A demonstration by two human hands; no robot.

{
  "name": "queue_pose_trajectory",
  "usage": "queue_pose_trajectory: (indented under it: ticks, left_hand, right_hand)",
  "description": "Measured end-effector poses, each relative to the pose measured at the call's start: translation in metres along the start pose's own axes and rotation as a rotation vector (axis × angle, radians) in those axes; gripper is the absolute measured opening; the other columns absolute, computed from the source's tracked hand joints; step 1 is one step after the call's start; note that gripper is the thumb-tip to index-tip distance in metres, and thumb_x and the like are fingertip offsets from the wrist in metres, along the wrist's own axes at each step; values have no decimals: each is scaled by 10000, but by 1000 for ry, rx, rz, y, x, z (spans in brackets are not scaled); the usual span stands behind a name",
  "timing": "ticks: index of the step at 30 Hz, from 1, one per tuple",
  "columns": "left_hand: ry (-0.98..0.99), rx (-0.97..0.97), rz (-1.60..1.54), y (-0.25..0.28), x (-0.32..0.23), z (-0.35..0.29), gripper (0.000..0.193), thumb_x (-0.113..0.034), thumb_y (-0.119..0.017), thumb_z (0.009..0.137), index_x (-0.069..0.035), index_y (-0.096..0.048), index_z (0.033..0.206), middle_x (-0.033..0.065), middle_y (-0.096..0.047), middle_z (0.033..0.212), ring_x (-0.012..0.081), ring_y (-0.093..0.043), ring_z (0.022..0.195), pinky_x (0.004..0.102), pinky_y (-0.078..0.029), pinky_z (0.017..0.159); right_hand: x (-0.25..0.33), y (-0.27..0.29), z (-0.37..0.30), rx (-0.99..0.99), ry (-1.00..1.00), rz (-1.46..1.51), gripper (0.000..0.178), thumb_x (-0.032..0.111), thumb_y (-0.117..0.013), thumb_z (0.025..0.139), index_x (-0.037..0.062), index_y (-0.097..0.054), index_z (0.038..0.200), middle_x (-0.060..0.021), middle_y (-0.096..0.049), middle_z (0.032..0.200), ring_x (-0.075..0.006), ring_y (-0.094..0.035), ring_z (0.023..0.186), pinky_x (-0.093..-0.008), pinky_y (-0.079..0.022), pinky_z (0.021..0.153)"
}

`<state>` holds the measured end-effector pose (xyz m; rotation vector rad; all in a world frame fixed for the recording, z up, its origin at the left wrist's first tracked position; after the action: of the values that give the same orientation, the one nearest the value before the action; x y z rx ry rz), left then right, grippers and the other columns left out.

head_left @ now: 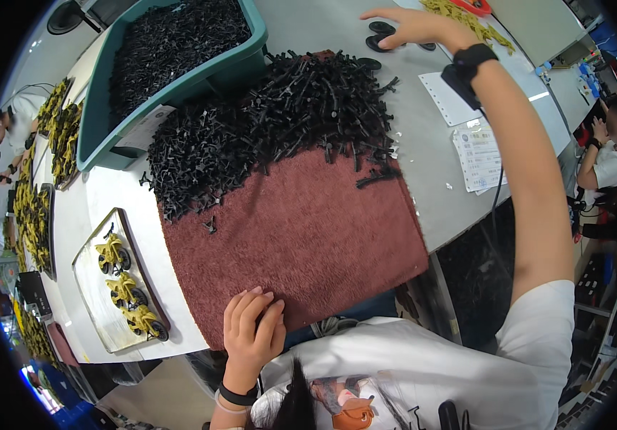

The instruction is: The recorder is assembling yellow toy motorcycle components by attaching wheels and handle bars.

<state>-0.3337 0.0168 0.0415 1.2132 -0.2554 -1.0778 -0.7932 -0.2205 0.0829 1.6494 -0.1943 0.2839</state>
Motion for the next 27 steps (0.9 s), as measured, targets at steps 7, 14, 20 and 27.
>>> queue_pose_trajectory:
  ticks: [7, 14, 20, 27]
  left_hand:
    - [25, -6, 6, 0, 0, 2, 243, -3, -629, 697, -39, -631, 937, 111, -606, 994, 314, -608, 994, 470, -478, 891]
    - [27, -9, 9, 0, -1, 4, 235, 3, -625, 690, -37, -636, 921, 102, -607, 991, 310, -608, 989, 466, -481, 891]
    - [9, -20, 14, 0, -1, 6, 228, -12, -622, 695, -43, -649, 919, 100, -614, 987, 295, -610, 995, 459, -486, 894]
    - [-27, -116, 61, 3, 1, -5, 246, -62, -634, 688, -50, -663, 932, 87, -629, 1003, 265, -616, 1005, 420, -496, 900]
  right_hand:
    - [-12, -21, 21, -15, 61, -164, 404, 92, -744, 692, 117, -569, 1056, -112, -569, 1076, -310, -537, 1030, -390, -439, 880]
    - [0, -13, 0, 102, 30, -122, 432, 77, -755, 665, 115, -570, 1053, -97, -561, 1071, -300, -529, 1038, -378, -429, 897]
    - [-5, -9, -15, 141, 99, -171, 441, 58, -747, 629, 112, -580, 1033, -75, -533, 1059, -288, -522, 1026, -370, -427, 895]
    - [-4, 0, -33, 77, -44, 89, 650, 46, -672, 711, 145, -490, 1326, -59, -527, 1311, -213, -468, 1232, -346, -353, 1054]
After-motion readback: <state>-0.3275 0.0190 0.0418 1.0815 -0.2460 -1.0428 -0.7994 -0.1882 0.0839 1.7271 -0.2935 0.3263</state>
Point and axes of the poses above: each hand's wrist, its own z-axis towards the middle knuckle, its own y-axis out of the back of the hand, x = y × z, the point moved 4 cm from there along z, towards the middle knuckle
